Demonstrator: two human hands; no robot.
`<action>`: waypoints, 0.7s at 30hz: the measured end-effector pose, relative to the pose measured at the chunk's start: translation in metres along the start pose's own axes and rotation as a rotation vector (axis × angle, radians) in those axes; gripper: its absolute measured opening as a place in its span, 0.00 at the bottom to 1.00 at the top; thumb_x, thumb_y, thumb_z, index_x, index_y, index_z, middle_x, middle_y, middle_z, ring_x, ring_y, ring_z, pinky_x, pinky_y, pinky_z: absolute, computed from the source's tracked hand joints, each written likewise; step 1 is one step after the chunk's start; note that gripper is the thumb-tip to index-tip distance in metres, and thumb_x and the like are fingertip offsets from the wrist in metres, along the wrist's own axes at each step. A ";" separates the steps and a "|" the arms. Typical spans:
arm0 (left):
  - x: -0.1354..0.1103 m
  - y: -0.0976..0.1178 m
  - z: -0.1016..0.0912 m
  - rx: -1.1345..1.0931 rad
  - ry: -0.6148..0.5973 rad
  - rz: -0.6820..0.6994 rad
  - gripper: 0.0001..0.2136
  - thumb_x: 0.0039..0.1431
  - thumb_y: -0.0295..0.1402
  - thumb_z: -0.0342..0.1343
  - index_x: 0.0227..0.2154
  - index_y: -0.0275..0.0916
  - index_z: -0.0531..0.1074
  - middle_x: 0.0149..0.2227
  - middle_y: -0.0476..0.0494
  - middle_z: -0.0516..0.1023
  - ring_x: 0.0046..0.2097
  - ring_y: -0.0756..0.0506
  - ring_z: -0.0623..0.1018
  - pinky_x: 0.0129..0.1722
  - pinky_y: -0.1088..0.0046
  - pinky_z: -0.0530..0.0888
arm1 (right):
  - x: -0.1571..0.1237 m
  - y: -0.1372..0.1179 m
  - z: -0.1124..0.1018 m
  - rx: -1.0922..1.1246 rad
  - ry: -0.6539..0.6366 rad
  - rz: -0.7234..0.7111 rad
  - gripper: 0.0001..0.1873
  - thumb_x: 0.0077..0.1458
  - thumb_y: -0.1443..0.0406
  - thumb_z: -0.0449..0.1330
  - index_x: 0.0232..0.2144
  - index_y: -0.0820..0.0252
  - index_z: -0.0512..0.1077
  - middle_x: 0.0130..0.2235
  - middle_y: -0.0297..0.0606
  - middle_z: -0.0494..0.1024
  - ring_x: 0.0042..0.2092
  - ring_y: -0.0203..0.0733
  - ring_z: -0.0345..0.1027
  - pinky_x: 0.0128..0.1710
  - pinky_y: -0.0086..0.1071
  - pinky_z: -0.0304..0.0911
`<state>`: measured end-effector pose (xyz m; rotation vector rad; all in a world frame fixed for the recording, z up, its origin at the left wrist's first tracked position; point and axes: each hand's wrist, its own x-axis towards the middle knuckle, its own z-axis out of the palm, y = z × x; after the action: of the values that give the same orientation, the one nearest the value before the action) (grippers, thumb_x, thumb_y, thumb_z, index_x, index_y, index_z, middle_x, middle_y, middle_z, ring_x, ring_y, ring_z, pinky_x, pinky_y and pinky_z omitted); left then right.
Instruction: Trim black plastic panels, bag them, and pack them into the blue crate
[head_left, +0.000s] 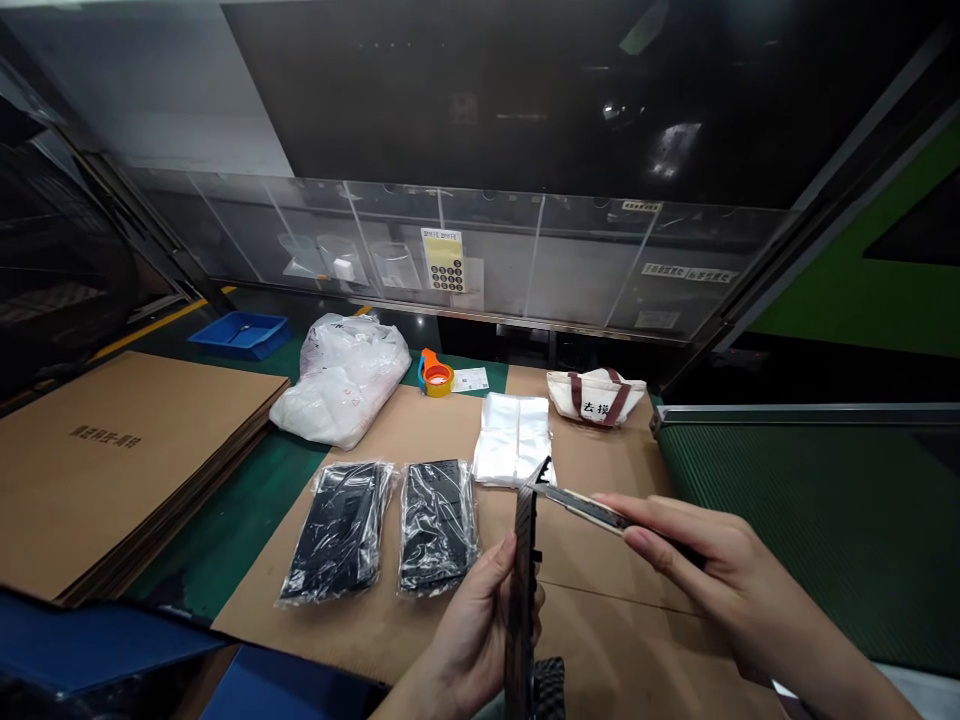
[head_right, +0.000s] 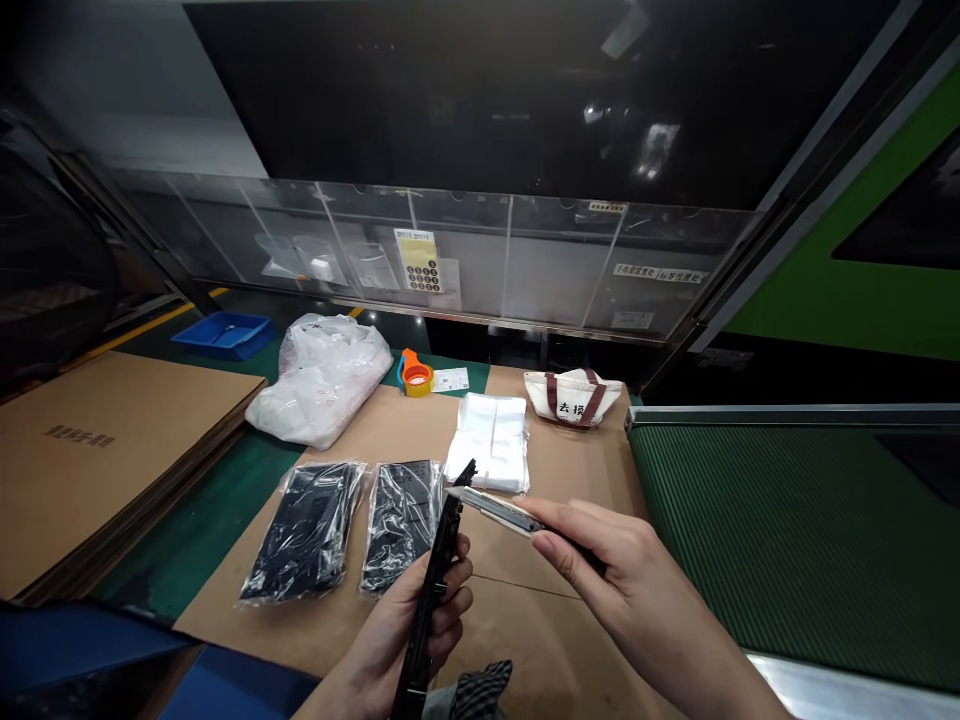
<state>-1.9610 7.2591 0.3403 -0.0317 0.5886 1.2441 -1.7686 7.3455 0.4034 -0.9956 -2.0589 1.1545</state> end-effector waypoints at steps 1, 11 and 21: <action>0.000 0.001 0.000 0.005 0.004 0.001 0.11 0.48 0.32 0.61 0.29 0.37 0.62 0.19 0.57 0.54 0.17 0.58 0.58 0.12 0.84 0.54 | 0.001 -0.001 -0.001 -0.050 -0.001 -0.030 0.18 0.51 0.59 0.57 0.46 0.48 0.70 0.42 0.39 0.75 0.43 0.48 0.68 0.41 0.38 0.65; -0.004 0.000 0.000 -0.003 -0.003 0.001 0.10 0.50 0.32 0.59 0.28 0.37 0.61 0.19 0.58 0.49 0.17 0.58 0.55 0.13 0.85 0.53 | -0.010 -0.021 -0.006 -0.335 -0.193 -0.100 0.19 0.60 0.60 0.47 0.54 0.43 0.59 0.34 0.31 0.73 0.35 0.34 0.68 0.33 0.26 0.62; -0.005 0.003 0.005 0.020 0.003 0.011 0.11 0.50 0.31 0.58 0.28 0.38 0.59 0.19 0.57 0.49 0.17 0.58 0.56 0.13 0.84 0.52 | -0.008 -0.021 -0.009 -0.381 -0.062 -0.164 0.18 0.60 0.61 0.48 0.53 0.41 0.60 0.31 0.28 0.71 0.32 0.31 0.66 0.29 0.24 0.60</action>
<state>-1.9628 7.2577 0.3471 -0.0139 0.6047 1.2486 -1.7641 7.3360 0.4250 -0.9460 -2.4166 0.7325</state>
